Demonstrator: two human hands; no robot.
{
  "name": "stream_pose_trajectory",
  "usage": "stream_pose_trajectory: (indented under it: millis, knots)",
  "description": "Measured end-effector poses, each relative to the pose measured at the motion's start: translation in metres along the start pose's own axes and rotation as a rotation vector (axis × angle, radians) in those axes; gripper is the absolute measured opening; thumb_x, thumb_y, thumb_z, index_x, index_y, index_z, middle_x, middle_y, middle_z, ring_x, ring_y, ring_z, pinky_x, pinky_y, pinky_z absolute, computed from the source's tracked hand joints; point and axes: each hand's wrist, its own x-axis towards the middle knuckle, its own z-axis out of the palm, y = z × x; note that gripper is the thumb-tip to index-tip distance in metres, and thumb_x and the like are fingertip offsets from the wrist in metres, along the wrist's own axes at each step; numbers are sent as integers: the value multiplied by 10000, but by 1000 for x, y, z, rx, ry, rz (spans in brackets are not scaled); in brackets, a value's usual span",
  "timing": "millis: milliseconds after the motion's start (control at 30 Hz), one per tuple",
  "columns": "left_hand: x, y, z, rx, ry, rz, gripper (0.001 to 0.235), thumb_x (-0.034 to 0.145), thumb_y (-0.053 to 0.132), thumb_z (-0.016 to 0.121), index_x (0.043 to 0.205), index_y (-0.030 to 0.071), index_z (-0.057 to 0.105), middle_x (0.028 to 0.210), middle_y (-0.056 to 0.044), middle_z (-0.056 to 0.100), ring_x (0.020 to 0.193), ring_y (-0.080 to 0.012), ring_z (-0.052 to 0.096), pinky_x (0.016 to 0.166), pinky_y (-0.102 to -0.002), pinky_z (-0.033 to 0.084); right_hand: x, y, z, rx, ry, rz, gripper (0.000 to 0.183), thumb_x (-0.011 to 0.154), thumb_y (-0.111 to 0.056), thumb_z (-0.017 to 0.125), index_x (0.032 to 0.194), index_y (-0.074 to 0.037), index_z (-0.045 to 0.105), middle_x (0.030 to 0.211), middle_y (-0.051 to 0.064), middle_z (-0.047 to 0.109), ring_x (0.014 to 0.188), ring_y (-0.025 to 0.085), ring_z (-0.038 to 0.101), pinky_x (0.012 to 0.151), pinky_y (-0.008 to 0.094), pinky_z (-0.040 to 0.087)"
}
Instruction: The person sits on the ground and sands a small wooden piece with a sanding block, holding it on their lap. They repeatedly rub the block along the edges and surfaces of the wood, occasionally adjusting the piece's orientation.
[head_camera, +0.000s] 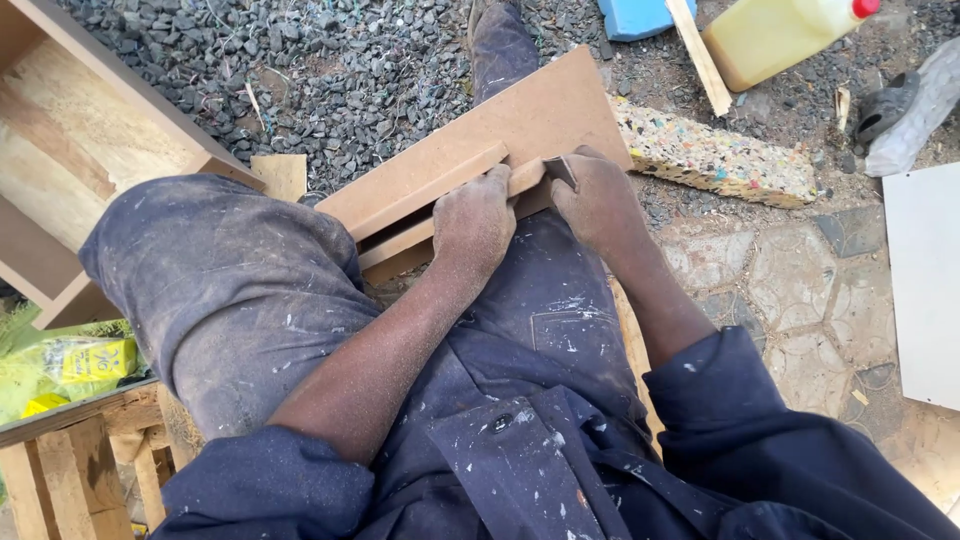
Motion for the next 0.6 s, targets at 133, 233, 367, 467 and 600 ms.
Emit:
stream_pose_trajectory:
  millis: [133,233,367,467,600]
  knots:
    - [0,-2,-4,-47,20,1,247,952,317,666,1148,168,687,898,-174,745,890,-403,759,741,-548,619,-30,-57,-46,96,-16,-65,203,932,-180,605,962,-18,724,982,202,659,889,452,664,712,519,542]
    - [3,-3,2,-33,-2,-7,242,956,335,651,1147,188,674,886,-140,744,888,-387,760,743,-547,618,-35,-52,-56,177,52,9,200,1022,-162,586,992,-34,738,938,165,650,813,297,650,719,427,574]
    - [0,0,-5,-67,1,-7,260,963,317,650,1176,168,677,922,-176,743,911,-410,753,755,-563,613,-17,-8,-29,183,124,40,170,971,-162,650,965,-3,712,886,168,609,799,341,659,656,466,544]
    - [-1,0,-6,-43,-7,-16,258,956,327,652,1160,170,669,924,-173,746,906,-411,754,761,-565,611,-15,-8,0,245,131,119,161,948,-174,653,949,-27,716,857,161,634,815,345,671,690,476,544]
    - [3,-4,5,7,15,26,232,952,316,655,1129,166,659,899,-161,741,875,-401,759,733,-546,616,-23,-37,6,366,193,140,188,898,-217,648,929,-32,665,896,200,616,891,336,648,753,489,514]
